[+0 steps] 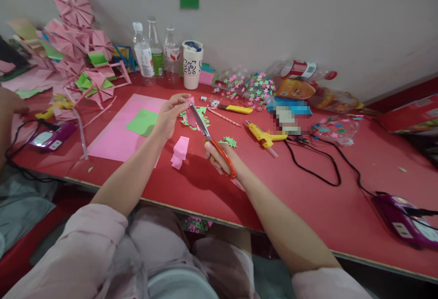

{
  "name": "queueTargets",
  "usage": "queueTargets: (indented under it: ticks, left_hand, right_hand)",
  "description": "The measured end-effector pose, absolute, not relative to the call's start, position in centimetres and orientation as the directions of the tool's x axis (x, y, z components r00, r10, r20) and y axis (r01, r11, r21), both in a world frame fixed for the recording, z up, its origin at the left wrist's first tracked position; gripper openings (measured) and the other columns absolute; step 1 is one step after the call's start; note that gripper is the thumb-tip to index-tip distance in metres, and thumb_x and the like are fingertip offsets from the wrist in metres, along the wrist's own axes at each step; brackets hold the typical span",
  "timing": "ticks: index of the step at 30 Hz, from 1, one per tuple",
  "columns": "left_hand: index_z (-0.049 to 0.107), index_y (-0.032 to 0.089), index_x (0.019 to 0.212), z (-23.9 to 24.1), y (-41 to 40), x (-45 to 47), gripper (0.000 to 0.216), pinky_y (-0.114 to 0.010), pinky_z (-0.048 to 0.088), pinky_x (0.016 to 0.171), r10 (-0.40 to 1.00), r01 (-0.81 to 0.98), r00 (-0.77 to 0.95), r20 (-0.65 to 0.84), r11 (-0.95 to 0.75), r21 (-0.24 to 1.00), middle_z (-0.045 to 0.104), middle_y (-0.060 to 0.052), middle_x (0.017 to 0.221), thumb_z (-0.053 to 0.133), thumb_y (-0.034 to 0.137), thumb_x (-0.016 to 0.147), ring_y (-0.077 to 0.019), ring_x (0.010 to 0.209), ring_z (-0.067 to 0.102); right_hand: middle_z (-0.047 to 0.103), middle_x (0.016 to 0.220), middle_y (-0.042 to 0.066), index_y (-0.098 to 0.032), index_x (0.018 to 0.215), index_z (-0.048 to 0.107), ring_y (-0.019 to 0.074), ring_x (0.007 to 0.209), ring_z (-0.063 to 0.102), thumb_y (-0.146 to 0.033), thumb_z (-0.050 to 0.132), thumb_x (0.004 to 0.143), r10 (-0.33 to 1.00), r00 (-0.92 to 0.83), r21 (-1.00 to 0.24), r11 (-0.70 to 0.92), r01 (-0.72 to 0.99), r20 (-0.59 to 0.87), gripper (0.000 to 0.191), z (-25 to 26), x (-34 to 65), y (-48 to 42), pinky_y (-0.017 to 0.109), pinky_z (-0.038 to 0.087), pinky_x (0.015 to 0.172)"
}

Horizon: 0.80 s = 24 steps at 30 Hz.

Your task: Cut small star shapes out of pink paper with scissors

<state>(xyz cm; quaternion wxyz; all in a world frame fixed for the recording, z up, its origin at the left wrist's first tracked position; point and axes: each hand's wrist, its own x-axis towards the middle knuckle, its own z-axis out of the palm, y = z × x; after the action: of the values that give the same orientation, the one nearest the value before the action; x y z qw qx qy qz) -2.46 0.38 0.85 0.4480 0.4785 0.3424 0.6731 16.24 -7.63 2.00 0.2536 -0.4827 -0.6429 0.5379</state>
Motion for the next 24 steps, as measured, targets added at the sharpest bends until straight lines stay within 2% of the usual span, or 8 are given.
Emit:
queueTargets:
  ticks: [4, 10, 24]
  left_hand:
    - [0.058, 0.017, 0.065, 0.96, 0.19, -2.27, 0.004, -0.021, 0.043, 0.071, 0.941, -0.331, -0.108, 0.32, -0.338, 0.881, 0.062, 0.001, 0.086, 0.061, 0.016, 0.068, -0.0068, 0.075, 0.056]
    - [0.059, 0.018, 0.068, 0.94, -0.01, -2.08, 0.004, -0.02, 0.04, 0.061, 0.946, -0.316, -0.091, 0.312, -0.325, 0.891, 0.057, 0.003, 0.068, 0.06, 0.016, 0.071, -0.0046, 0.059, 0.049]
    - [0.056, 0.018, 0.065, 0.56, 0.03, -1.54, 0.01, -0.019, 0.036, 0.058, 0.94, -0.28, -0.125, 0.318, -0.341, 0.897, 0.051, 0.004, 0.062, 0.058, 0.015, 0.075, -0.0046, 0.057, 0.046]
  right_hand:
    - [0.035, 0.035, -0.009, -0.02, 0.064, 0.044, 0.0058, 0.027, 0.031, -0.058, 0.048, 0.083, 0.887, -0.417, -0.944, -0.059, 0.324, -0.199, 0.043, 2.13, 16.24, -7.73, 0.019, 0.031, 0.033]
    - [0.034, 0.037, -0.009, -0.02, 0.065, 0.044, 0.0057, 0.029, 0.031, -0.058, 0.049, 0.083, 0.891, -0.407, -0.951, -0.078, 0.3, -0.201, 0.043, 1.79, 16.14, -7.81, 0.019, 0.03, 0.031]
    - [0.033, 0.031, -0.01, -0.02, 0.064, 0.042, 0.0064, 0.023, 0.032, -0.06, 0.046, 0.085, 0.903, -0.375, -0.939, -0.08, 0.333, -0.21, 0.045, 1.14, 15.62, -7.93, 0.019, 0.028, 0.03]
